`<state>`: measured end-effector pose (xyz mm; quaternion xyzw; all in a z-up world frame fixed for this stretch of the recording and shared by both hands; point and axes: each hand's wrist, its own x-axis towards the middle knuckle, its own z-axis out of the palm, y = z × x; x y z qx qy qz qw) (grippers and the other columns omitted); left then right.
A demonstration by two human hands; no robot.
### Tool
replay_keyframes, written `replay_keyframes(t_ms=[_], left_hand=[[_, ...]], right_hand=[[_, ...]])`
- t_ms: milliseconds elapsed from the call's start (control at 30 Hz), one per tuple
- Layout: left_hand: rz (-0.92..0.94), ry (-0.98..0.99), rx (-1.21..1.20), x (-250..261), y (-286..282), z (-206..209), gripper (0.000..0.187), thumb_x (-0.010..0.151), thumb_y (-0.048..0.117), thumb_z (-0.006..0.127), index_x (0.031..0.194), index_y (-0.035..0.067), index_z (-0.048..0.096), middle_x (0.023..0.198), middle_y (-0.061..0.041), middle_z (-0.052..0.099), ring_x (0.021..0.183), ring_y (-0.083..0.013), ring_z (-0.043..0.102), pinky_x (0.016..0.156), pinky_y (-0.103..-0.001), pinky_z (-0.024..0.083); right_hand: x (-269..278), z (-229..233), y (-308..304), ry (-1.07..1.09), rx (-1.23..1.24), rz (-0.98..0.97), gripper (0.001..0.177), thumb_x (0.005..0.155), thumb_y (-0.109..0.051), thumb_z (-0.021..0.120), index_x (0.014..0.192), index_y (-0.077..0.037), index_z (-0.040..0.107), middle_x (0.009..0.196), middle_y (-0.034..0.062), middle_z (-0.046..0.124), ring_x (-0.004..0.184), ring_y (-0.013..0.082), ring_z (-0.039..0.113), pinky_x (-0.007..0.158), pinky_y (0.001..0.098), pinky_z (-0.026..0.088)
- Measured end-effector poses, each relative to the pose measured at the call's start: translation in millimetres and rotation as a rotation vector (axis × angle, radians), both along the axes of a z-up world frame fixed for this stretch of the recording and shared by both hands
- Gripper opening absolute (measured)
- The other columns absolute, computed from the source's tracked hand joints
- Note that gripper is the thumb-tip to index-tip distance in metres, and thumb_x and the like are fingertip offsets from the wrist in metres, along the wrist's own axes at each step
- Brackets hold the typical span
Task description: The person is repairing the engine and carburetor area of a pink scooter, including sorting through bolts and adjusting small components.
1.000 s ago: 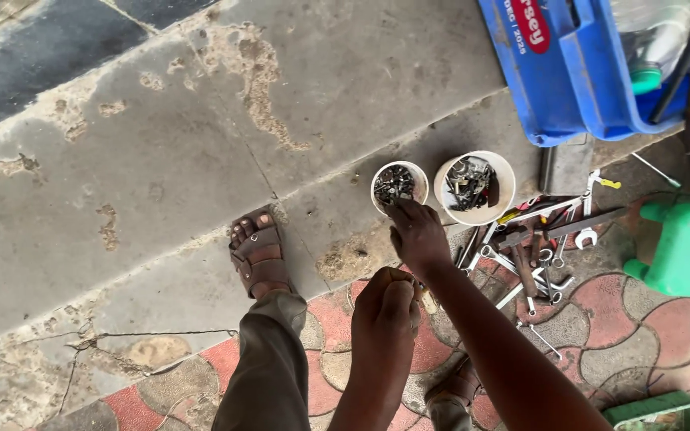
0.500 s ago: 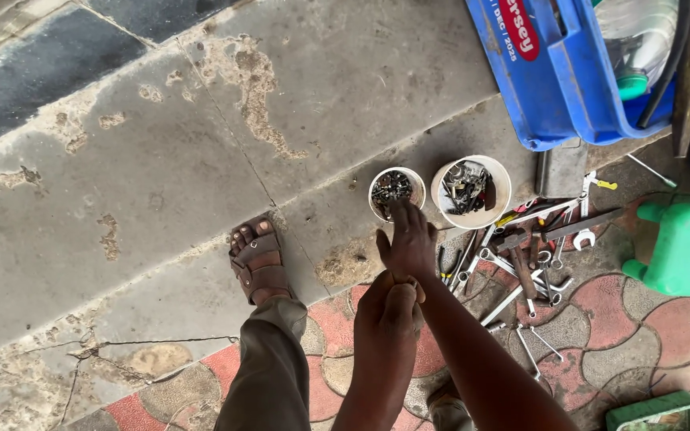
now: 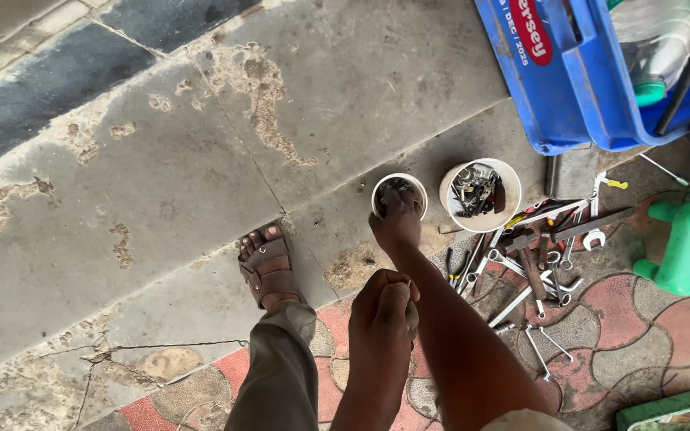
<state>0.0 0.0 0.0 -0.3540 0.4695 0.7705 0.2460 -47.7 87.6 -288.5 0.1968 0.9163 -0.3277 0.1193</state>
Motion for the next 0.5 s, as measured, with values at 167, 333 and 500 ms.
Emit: replay_keyframes(t_ms=[167,333,500], left_hand=[[-0.022,-0.074,-0.018,-10,0,13,0.018,0.095,0.011,0.047,0.083,0.004,0.057,0.059,0.001,0.039,0.049,-0.0074,0.031,0.046,-0.028,0.028],[-0.005,-0.071,-0.007,-4,4,6,0.018,0.095,0.012,0.047,0.082,0.004,0.057,0.058,0.0,0.038,0.048,-0.008,0.03,0.045,-0.029,0.027],[-0.058,-0.084,-0.037,-3,10,9,0.018,0.094,0.014,0.046,0.082,0.004,0.057,0.057,0.0,0.038,0.048,-0.009,0.03,0.045,-0.029,0.028]], right_hand=[[29,48,17,-0.114,0.231,0.429,0.042,0.089,-0.023,0.07,0.131,-0.02,0.062,0.134,0.0069,0.056,0.133,0.0299,0.049,0.1,0.0638,0.044],[70,40,34,0.193,0.33,0.577,0.045,0.084,-0.015,0.065,0.129,-0.016,0.063,0.135,0.0008,0.058,0.132,0.0212,0.051,0.096,0.0559,0.049],[65,36,36,0.143,0.036,0.616,0.055,0.079,-0.007,0.059,0.133,-0.008,0.058,0.138,0.0091,0.056,0.137,0.0309,0.049,0.096,0.0417,0.056]])
